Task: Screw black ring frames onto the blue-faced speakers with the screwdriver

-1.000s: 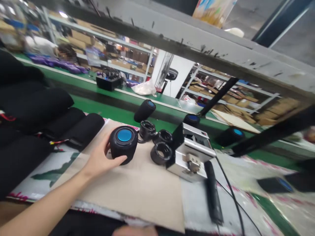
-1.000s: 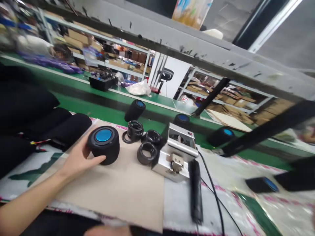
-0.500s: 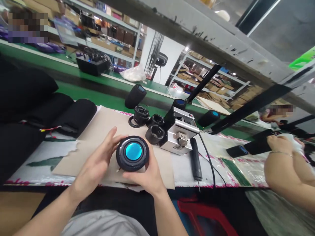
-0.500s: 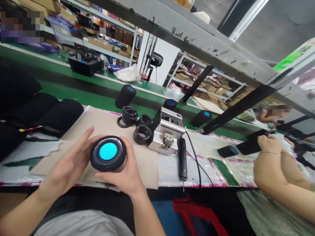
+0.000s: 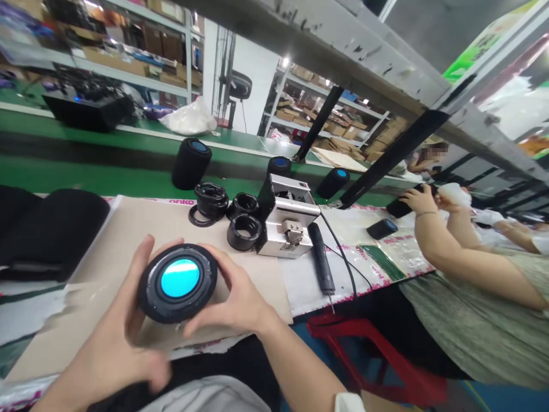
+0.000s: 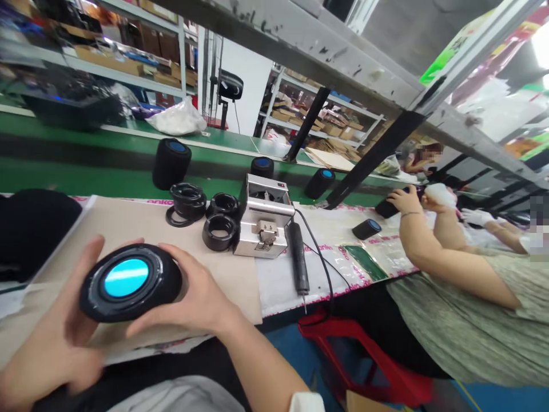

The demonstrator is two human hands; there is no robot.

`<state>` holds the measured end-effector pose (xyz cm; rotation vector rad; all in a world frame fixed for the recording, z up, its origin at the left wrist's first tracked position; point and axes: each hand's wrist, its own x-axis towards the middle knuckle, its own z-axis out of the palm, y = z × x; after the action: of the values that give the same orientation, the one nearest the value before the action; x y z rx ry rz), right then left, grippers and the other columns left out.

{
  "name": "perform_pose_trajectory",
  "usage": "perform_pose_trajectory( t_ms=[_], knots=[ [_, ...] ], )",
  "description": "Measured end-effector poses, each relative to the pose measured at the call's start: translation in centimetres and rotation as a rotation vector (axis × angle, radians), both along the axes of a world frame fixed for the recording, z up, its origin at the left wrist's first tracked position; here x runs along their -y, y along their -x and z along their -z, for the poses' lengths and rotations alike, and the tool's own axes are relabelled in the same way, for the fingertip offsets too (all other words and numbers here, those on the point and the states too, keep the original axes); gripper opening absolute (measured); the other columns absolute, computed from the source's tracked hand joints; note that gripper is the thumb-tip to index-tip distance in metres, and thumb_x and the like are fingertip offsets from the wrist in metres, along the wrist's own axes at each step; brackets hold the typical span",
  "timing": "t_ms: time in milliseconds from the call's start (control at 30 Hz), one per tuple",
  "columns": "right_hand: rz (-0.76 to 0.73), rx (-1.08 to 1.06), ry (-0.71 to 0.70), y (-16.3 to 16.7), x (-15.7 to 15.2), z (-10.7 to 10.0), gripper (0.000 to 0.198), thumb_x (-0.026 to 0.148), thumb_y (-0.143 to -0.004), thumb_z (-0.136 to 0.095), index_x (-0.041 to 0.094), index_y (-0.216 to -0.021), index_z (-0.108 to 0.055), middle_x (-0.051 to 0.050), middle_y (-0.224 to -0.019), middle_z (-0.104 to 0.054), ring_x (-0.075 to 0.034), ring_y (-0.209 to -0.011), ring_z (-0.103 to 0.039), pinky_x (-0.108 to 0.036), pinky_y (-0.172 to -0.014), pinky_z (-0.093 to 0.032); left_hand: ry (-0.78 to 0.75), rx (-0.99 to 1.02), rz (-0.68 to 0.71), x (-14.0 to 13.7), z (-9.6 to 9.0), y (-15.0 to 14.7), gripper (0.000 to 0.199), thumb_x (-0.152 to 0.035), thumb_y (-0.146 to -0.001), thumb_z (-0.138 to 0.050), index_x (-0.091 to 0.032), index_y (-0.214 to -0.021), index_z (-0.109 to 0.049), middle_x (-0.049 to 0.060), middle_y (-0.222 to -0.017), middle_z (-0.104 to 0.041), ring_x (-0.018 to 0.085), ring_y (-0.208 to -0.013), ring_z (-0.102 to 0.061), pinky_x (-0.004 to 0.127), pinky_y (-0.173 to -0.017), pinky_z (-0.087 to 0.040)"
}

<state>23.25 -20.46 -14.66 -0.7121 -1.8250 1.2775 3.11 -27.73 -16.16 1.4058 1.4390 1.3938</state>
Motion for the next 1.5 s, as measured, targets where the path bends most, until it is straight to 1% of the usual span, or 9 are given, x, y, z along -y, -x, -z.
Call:
perform_pose_trajectory(
  t_ms=[133,233,300,500,633,833,1133,1333,1500],
  knots=[
    [0.399,0.375,-0.183,-3.2,-1.0,-1.4,0.061,0.049,-0.086,-0.092,0.021,-0.137,-0.072,-0.006,-0.111,-0.081,-0.020,-0.096,-0.078,-0.030,-0.093,-0.065,0.035,-0.160,-0.081,-0.5,-0.9,0.2,0.107,-0.047,-0.065,-0.098,-0.032,-0.161,-0.054,0.008,-0.158,-0.065,0.040,-0.141,-0.067,0.049,-0.111,-0.064],
    [0.630,0.567,-0.211,-4.4,-2.2,-1.4,0.049,0.034,-0.104,-0.072,0.012,-0.148,-0.066,-0.004,-0.072,-0.072,-0.022,-0.064,-0.067,-0.032,-0.070,-0.057,-0.116,-0.264,-0.048,-1.2,-0.4,0.4,0.092,-0.040,-0.070,-0.092,-0.025,-0.154,-0.057,0.012,-0.156,-0.065,0.042,-0.144,-0.064,0.058,-0.120,-0.058],
    [0.646,0.669,-0.246,-4.3,-2.8,-1.0,0.041,0.025,-0.106,-0.066,0.012,-0.144,-0.069,-0.006,-0.072,-0.072,-0.024,-0.064,-0.067,-0.033,-0.069,-0.053,-0.135,-0.262,-0.031,-1.3,0.2,0.5,0.093,-0.038,-0.072,-0.090,-0.027,-0.157,-0.054,0.013,-0.156,-0.064,0.045,-0.144,-0.063,0.066,-0.121,-0.054],
    [0.450,0.729,-0.416,-4.6,-0.5,0.0,0.032,0.026,-0.114,-0.054,0.021,-0.139,-0.073,-0.009,-0.100,-0.078,-0.021,-0.088,-0.075,-0.029,-0.080,-0.055,-0.152,-0.223,-0.024,-0.7,0.5,0.8,0.097,-0.042,-0.066,-0.097,-0.036,-0.154,-0.056,0.008,-0.149,-0.069,0.046,-0.134,-0.070,0.067,-0.115,-0.062],
    [0.224,0.751,-0.458,-6.7,2.4,0.9,0.022,0.017,-0.106,-0.068,0.023,-0.122,-0.081,-0.003,-0.090,-0.069,-0.015,-0.081,-0.067,-0.023,-0.073,-0.052,-0.232,-0.285,-0.284,-0.9,1.3,1.8,0.099,-0.047,-0.059,-0.100,-0.033,-0.150,-0.063,0.006,-0.143,-0.073,0.044,-0.131,-0.071,0.064,-0.122,-0.057],
    [0.253,0.755,-0.453,-7.7,3.9,1.9,0.021,0.023,-0.106,-0.071,0.023,-0.122,-0.083,-0.004,-0.092,-0.058,-0.015,-0.083,-0.059,-0.025,-0.071,-0.048,-0.272,-0.324,-0.524,-1.5,3.4,2.9,0.135,-0.040,-0.035,-0.103,-0.005,-0.158,-0.059,0.024,-0.154,-0.066,0.053,-0.141,-0.063,0.069,-0.129,-0.042],
    [0.281,0.630,-0.552,-5.9,4.4,1.9,0.042,0.046,-0.111,-0.062,0.013,-0.132,-0.075,-0.004,-0.087,-0.068,-0.016,-0.081,-0.063,-0.029,-0.076,-0.054,-0.372,-0.361,-0.525,-1.9,4.5,3.6,0.146,-0.045,-0.019,-0.104,-0.007,-0.154,-0.062,0.024,-0.149,-0.069,0.053,-0.136,-0.066,0.067,-0.125,-0.047],
    [0.161,0.652,-0.556,-9.2,1.6,0.7,0.026,0.017,-0.110,-0.061,0.023,-0.125,-0.081,-0.010,-0.111,-0.062,-0.019,-0.098,-0.059,-0.030,-0.085,-0.055,-0.406,-0.254,-0.519,-2.1,3.6,2.8,0.132,-0.054,-0.026,-0.105,-0.002,-0.141,-0.069,0.023,-0.139,-0.074,0.046,-0.128,-0.070,0.063,-0.119,-0.054],
    [0.104,0.671,-0.524,-9.2,0.6,1.2,0.017,0.019,-0.103,-0.072,0.022,-0.115,-0.085,-0.012,-0.120,-0.058,-0.023,-0.111,-0.059,-0.036,-0.096,-0.059,-0.337,-0.354,-0.386,-1.8,2.4,2.8,0.106,-0.040,-0.052,-0.106,-0.010,-0.144,-0.063,0.016,-0.143,-0.071,0.038,-0.134,-0.070,0.055,-0.120,-0.056]
  ],
)
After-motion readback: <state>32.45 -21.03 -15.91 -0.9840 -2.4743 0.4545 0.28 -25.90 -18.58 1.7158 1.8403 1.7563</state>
